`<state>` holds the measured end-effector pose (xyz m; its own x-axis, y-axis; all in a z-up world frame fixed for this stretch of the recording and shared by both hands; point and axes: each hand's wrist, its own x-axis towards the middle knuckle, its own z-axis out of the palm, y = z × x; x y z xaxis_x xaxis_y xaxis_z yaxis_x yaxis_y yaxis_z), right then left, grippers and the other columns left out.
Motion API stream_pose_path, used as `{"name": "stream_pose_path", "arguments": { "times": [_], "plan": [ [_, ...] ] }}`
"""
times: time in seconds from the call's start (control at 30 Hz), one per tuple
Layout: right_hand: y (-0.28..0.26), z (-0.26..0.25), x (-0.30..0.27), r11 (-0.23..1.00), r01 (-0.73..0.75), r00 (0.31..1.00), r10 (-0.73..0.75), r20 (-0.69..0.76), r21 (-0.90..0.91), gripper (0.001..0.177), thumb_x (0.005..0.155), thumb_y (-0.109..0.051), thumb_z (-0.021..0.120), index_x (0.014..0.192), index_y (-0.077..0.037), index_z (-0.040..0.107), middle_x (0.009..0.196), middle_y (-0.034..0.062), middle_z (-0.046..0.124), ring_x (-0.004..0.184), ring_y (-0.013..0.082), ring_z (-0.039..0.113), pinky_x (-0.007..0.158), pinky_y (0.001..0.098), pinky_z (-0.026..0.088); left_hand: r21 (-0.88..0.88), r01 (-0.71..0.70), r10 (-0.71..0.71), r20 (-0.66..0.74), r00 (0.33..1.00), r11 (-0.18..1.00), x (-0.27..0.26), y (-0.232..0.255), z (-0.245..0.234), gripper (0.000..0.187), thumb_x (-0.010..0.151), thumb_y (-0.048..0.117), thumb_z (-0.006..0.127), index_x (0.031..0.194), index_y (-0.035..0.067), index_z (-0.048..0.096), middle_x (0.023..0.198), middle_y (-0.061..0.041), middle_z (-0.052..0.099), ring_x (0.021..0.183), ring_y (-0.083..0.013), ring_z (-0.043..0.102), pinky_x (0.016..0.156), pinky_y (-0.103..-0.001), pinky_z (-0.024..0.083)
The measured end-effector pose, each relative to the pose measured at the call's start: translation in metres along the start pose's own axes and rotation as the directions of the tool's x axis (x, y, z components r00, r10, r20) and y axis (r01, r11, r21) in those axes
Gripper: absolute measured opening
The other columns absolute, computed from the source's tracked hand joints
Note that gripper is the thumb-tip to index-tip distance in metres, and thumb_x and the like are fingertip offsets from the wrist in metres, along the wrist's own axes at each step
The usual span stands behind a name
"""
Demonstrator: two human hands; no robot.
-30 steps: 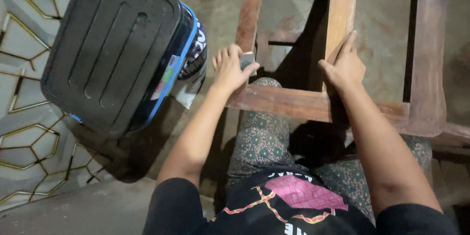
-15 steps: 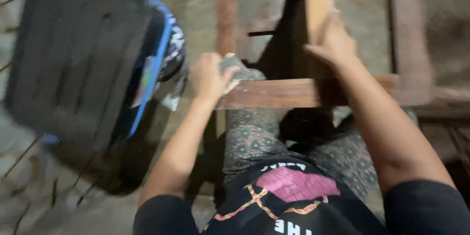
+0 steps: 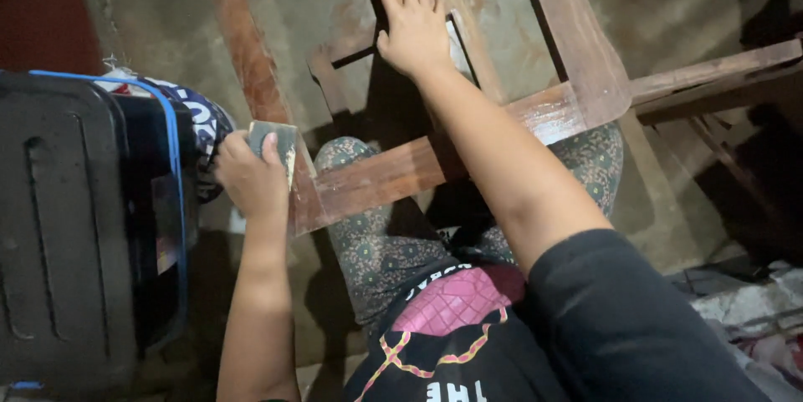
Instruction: The person sands the wooden frame of a furniture piece using a piece of sandpaper held by hand, wiping the surface with their hand between sanding sessions.
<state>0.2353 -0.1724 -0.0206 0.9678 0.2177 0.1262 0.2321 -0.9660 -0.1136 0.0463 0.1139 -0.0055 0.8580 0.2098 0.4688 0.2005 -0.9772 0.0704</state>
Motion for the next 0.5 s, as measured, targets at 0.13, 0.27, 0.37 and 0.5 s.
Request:
{"name": "stream_pose_path", "arguments": {
  "times": [0.13, 0.27, 0.37, 0.5],
  "plan": [
    [0.001, -0.004, 0.003, 0.996, -0.020, 1.000, 0.020, 0.007, 0.086, 0.091, 0.092, -0.032, 0.070, 0.172, -0.023, 0.026, 0.173, 0.0188, 0.006, 0.159, 0.0424, 0.010, 0.115, 0.0631, 0.040, -0.243, 0.255, -0.179, 0.296, 0.938, 0.936, 0.007, 0.022, -0.014, 0.038, 0.105, 0.033, 0.068, 0.125, 0.004, 0.054, 0.116, -0.023, 0.064, 0.104, -0.0467, 0.061, 0.087, -0.057, 0.046],
    [0.000, 0.001, 0.008, 0.989, -0.051, 0.996, 0.042, 0.073, 0.138, 0.097, 0.087, -0.033, 0.072, 0.171, -0.021, 0.025, 0.173, 0.0176, 0.006, 0.158, 0.0440, 0.008, 0.114, 0.0684, 0.039, -0.029, 0.207, -0.190, 0.295, 0.937, 0.978, 0.002, 0.045, -0.030, 0.082, 0.096, 0.067, 0.069, 0.147, 0.006, 0.048, 0.128, -0.029, 0.061, 0.108, -0.0518, 0.061, 0.083, -0.066, 0.048],
    [-0.003, -0.012, 0.008, 0.971, -0.097, 0.986, 0.063, 0.154, 0.220, 0.106, 0.079, -0.019, 0.070, 0.171, -0.030, 0.019, 0.173, 0.0192, 0.008, 0.158, 0.0469, 0.024, 0.106, 0.0647, 0.047, 0.011, 0.150, -0.149, 0.198, 0.969, 0.989, 0.001, 0.053, -0.027, 0.087, 0.085, 0.070, 0.076, 0.140, 0.007, 0.056, 0.107, -0.027, 0.067, 0.093, -0.0497, 0.064, 0.076, -0.061, 0.049],
    [-0.006, -0.044, 0.010, 0.971, 0.001, 0.989, -0.036, 0.142, 0.241, 0.085, 0.076, -0.015, 0.071, 0.157, -0.016, 0.045, 0.156, 0.0335, 0.036, 0.145, 0.0546, 0.026, 0.104, 0.0901, 0.017, 0.163, 0.241, -0.275, 0.237, 0.932, 0.957, -0.005, 0.043, -0.021, 0.091, 0.084, 0.077, 0.069, 0.146, 0.012, 0.053, 0.115, -0.025, 0.063, 0.099, -0.0478, 0.063, 0.081, -0.058, 0.049]
  ]
}}
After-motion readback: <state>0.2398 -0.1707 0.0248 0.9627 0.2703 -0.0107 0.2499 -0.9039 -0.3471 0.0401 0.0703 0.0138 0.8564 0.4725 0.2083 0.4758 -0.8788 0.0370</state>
